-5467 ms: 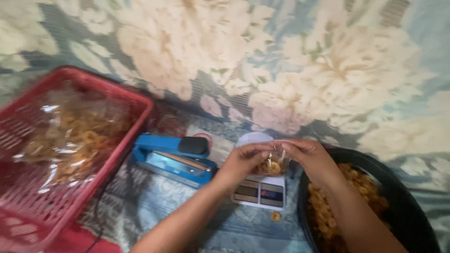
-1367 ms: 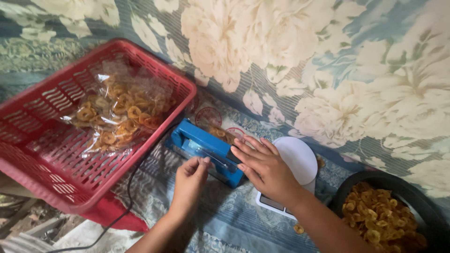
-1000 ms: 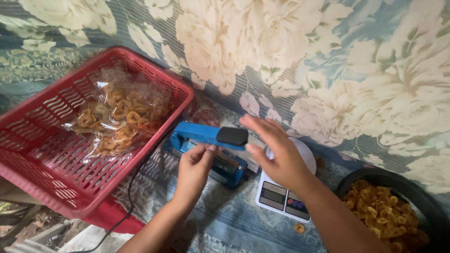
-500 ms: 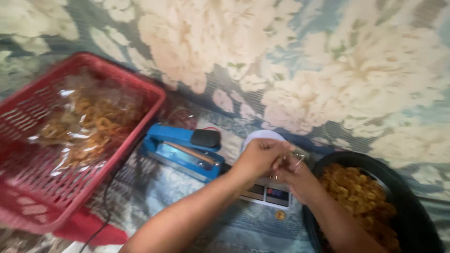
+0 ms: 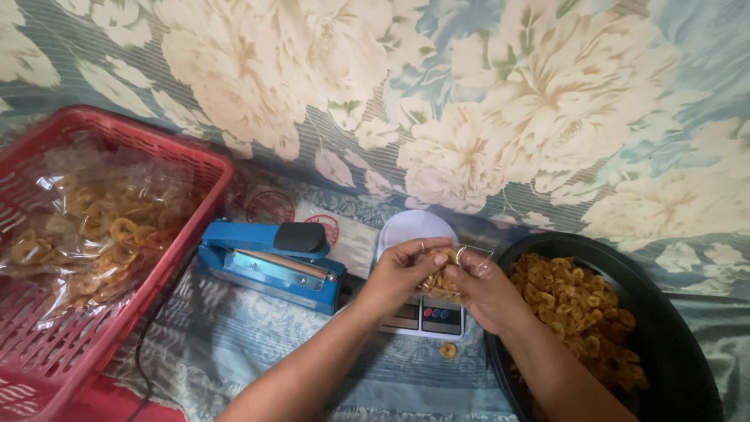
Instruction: The person scoops fried snacks from a black bowl into a clear plastic bag placed on a digital scale. They then use a blue heat sealer to seal the bag and place it into a red basket. This process is repeated for multiple bags.
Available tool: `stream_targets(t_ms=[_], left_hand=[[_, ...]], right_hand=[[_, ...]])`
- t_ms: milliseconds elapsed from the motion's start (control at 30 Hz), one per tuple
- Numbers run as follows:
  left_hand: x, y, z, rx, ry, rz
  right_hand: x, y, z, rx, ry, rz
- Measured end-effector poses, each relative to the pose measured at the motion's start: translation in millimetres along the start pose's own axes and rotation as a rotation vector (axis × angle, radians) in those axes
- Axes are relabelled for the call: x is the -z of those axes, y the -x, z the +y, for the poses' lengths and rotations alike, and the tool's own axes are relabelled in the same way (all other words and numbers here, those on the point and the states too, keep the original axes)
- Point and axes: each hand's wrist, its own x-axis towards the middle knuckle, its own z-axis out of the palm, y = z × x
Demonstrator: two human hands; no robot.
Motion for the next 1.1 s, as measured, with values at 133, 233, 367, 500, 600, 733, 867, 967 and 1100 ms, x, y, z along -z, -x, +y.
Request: stream_targets(t_ms=[133, 233, 367, 500, 600, 733, 867, 967, 1100], left_hand=[[4, -2, -5, -0.014, 0.019, -0.016], [7, -2, -7, -0.063, -0.023, -0.024], [7, 2, -5, 0.009, 0.013, -0.001], [6, 0, -6, -0.02, -0.002, 0.003], [3, 0, -2, -0.019, 0.031, -0.011], [-9, 8, 34, -0.044, -0.127, 0.051], [-11, 59, 102, -0.469, -0.479, 0.123], [36, 110, 172, -0.274, -0.856, 0.738], [96, 129, 218, -0.372, -1.131, 1.109]], right_hand=[[7, -2, 8, -0.016, 0.056, 0.066], [8, -2, 12, 0.002, 0.087, 0.072], [4, -2, 8, -0.077, 0.067, 0.112], [1, -1, 5, -0.062, 0.052, 0.097], [3, 0, 6, -0.094, 0.063, 0.085], [-4, 3, -4, -0.128, 0.213, 0.019], [-19, 32, -62, 0.026, 0.509, 0.07], [-7, 43, -118, 0.076, 0.506, 0.355], [44, 54, -143, 0.025, 0.661, 0.585]])
